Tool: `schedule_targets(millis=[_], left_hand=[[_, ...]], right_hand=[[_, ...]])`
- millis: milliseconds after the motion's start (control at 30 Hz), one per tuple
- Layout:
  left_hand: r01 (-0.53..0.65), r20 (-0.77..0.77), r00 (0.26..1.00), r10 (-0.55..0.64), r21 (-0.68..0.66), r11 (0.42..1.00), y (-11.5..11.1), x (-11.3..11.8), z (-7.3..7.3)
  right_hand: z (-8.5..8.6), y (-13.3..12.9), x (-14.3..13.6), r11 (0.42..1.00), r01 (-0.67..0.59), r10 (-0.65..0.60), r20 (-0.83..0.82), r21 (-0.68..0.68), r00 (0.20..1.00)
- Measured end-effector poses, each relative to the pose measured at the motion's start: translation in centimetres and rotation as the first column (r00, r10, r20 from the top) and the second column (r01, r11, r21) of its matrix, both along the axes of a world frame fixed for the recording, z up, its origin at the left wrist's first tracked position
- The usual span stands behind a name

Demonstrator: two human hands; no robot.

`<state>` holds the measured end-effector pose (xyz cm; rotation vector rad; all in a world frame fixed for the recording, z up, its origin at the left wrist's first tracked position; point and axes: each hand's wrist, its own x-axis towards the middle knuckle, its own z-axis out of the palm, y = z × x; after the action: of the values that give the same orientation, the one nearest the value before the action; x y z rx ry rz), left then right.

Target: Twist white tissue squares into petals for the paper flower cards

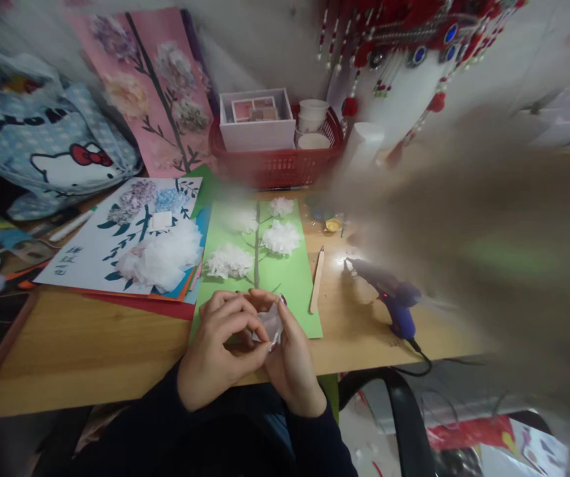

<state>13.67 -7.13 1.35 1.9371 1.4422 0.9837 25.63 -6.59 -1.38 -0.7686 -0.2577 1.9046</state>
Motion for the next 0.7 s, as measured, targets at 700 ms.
schedule_targets(millis=[700], left_hand=[[0.061, -0.030, 0.998, -0.059, 0.103, 0.993, -0.18, -0.38, 0.15]], right_hand=[[-0.16, -0.14, -0.01, 1.000, -0.009, 0.010, -0.062, 0.021, 0.998]])
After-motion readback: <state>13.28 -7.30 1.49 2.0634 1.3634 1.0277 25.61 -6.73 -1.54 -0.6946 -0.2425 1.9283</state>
